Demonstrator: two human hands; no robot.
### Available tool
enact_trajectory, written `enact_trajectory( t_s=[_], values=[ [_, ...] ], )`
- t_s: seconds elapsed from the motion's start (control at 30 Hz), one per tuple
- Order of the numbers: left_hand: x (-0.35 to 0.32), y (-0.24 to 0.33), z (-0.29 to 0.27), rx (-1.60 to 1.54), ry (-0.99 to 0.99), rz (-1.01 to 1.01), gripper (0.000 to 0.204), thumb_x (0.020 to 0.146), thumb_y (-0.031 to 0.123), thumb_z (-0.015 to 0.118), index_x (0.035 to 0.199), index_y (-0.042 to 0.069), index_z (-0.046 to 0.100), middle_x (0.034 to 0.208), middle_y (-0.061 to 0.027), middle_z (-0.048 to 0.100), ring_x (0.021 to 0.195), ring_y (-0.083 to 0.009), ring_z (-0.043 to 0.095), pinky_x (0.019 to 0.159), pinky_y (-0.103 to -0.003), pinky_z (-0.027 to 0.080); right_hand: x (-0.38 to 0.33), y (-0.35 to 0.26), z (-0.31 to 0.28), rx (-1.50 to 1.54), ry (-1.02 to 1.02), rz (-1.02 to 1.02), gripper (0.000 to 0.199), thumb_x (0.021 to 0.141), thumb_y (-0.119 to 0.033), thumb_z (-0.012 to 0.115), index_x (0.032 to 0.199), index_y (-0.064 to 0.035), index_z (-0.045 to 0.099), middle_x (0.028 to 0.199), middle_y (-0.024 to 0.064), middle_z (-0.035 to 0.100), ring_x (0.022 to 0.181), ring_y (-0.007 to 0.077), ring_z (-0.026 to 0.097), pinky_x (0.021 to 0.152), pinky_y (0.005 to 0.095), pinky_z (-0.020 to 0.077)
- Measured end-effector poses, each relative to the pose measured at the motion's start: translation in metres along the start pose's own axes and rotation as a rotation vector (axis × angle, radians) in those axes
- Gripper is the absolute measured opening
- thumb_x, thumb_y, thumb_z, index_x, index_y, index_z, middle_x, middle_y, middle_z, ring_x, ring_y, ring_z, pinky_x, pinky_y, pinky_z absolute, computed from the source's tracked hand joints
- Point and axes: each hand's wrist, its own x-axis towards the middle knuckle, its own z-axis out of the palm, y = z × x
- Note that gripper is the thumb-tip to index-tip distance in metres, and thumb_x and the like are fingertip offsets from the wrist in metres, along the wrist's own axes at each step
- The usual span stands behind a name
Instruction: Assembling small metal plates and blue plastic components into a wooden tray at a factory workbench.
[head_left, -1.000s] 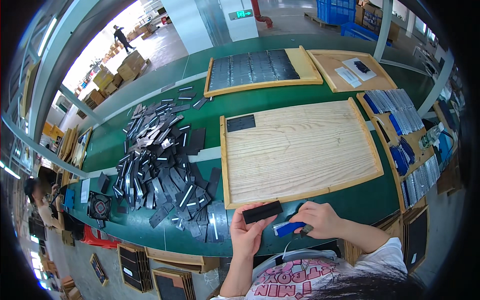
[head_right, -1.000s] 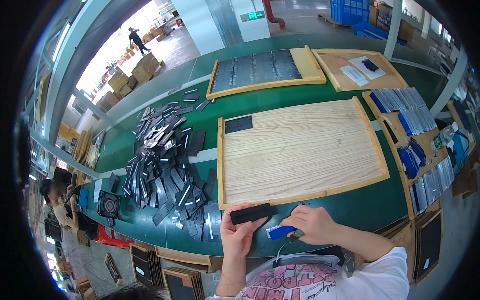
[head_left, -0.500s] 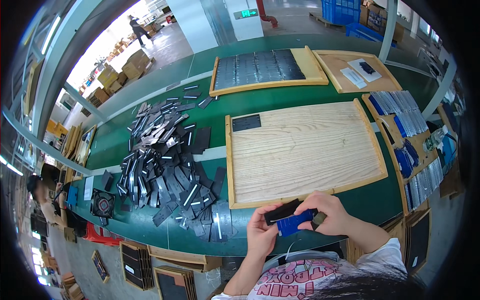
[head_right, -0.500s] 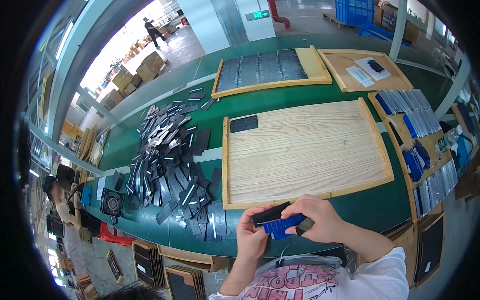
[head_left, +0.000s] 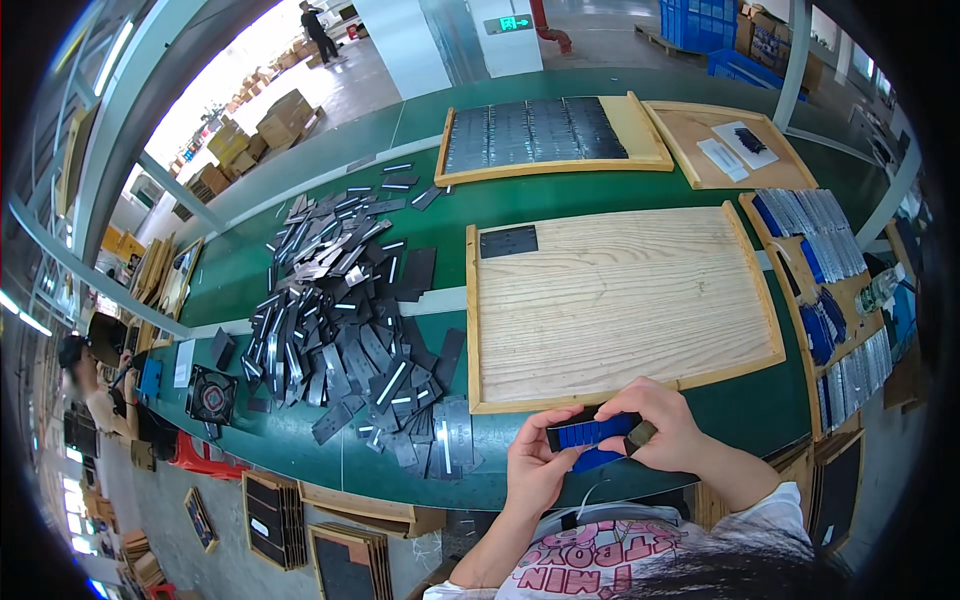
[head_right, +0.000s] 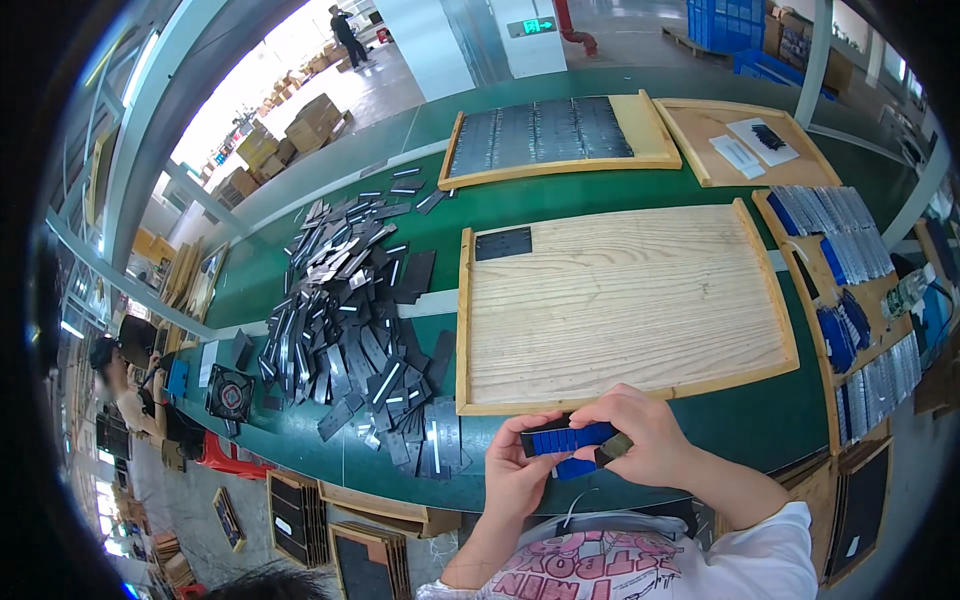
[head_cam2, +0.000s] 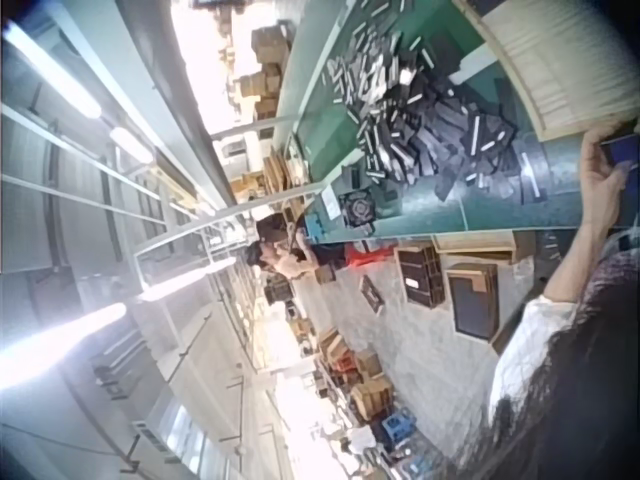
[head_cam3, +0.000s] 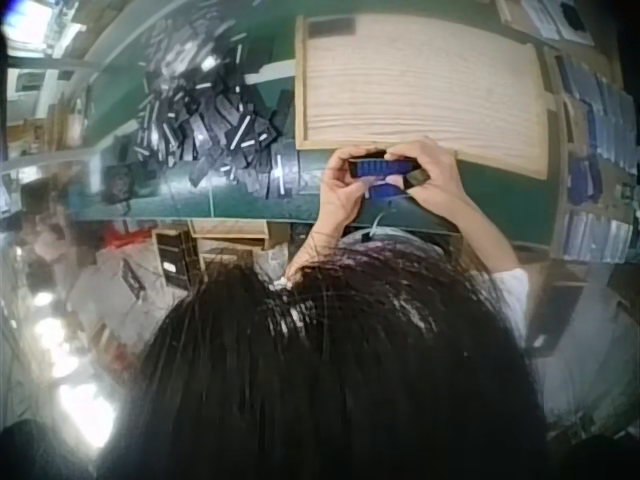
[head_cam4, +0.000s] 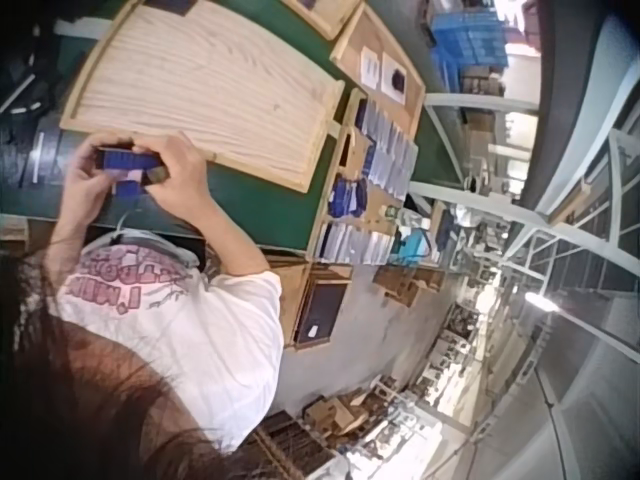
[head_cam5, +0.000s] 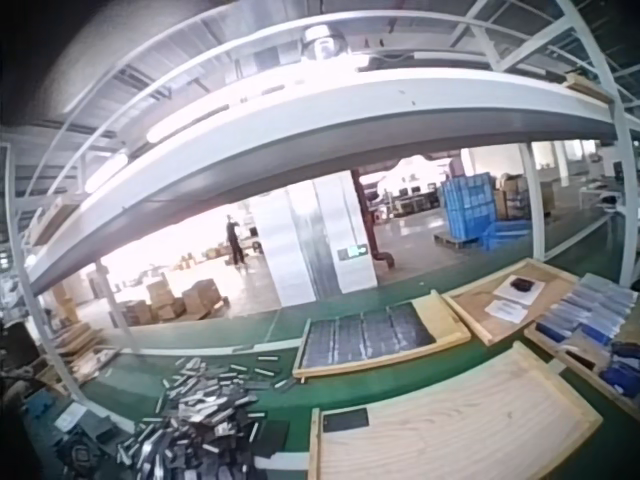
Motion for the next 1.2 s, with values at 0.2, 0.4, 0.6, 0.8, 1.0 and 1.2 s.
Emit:
enact_trajectory(
  t_s=[0.2, 0.4, 0.6, 0.8, 1.0, 1.2],
  values=[
    [0.0, 0.002, 0.006, -0.044, -0.009, -0.037, 0.043, 0.079, -0.021, 0.058, 0.118, -0.003, 0.051, 0.129, -0.0189, 0.053, 0.117, -0.0235, 0.055, 0.095, -0.034, 0.052, 0.004, -0.003, -0.003, -0.018, 0.008, -0.023, 0.041, 0.064, -0.013, 0.086, 0.099, -0.0093, 0.065, 0.091, 0.004, 0.067, 0.08, 0.0233, 0.063, 0.069, 0.0326, 0.0513],
    [-0.003, 0.006, 0.008, -0.122, 0.013, -0.101, 0.043, 0.08, -0.019, 0.062, 0.118, -0.004, 0.051, 0.126, -0.0201, 0.056, 0.11, -0.0221, 0.06, 0.093, -0.033, 0.053, 0.007, -0.003, -0.001, 0.026, 0.004, -0.04, 0.038, 0.066, -0.013, 0.085, 0.099, -0.0089, 0.065, 0.091, 0.0046, 0.067, 0.081, 0.024, 0.063, 0.069, 0.033, 0.0519],
    [-0.004, 0.007, 0.01, -0.155, 0.015, -0.104, 0.043, 0.08, -0.02, 0.061, 0.118, -0.004, 0.051, 0.125, -0.0215, 0.057, 0.108, -0.0219, 0.061, 0.092, -0.032, 0.054, 0.005, -0.002, -0.001, 0.056, 0.003, -0.049, 0.039, 0.068, -0.013, 0.084, 0.1, -0.0082, 0.064, 0.092, 0.005, 0.068, 0.082, 0.0241, 0.063, 0.07, 0.0331, 0.0521],
    [-0.003, 0.011, 0.019, -0.114, 0.076, -0.117, 0.045, 0.076, -0.02, 0.059, 0.117, -0.002, 0.052, 0.116, -0.0165, 0.06, 0.099, -0.0219, 0.065, 0.084, -0.032, 0.057, 0.005, 0.0, 0.0, 0.057, 0.005, -0.056, 0.04, 0.067, -0.014, 0.085, 0.101, -0.0082, 0.064, 0.093, 0.0045, 0.068, 0.083, 0.0237, 0.063, 0.071, 0.0329, 0.0522],
    [-0.003, 0.012, 0.019, -0.108, 0.083, -0.128, 0.045, 0.076, -0.02, 0.06, 0.117, -0.002, 0.052, 0.111, -0.0166, 0.062, 0.096, -0.0225, 0.066, 0.083, -0.033, 0.058, 0.005, 0.0, 0.0, 0.066, 0.013, -0.051, 0.04, 0.067, -0.015, 0.085, 0.101, -0.0087, 0.064, 0.093, 0.0041, 0.068, 0.083, 0.0236, 0.063, 0.071, 0.0329, 0.0522],
    [-0.004, 0.01, 0.013, -0.162, 0.013, -0.114, 0.041, 0.081, -0.02, 0.06, 0.118, -0.005, 0.05, 0.126, -0.0229, 0.056, 0.11, -0.0244, 0.061, 0.093, -0.035, 0.054, 0.005, 0.001, 0.0, 0.035, 0.022, -0.075, 0.04, 0.068, -0.015, 0.085, 0.101, -0.0088, 0.064, 0.093, 0.0041, 0.068, 0.083, 0.024, 0.064, 0.07, 0.033, 0.0525]
  ],
)
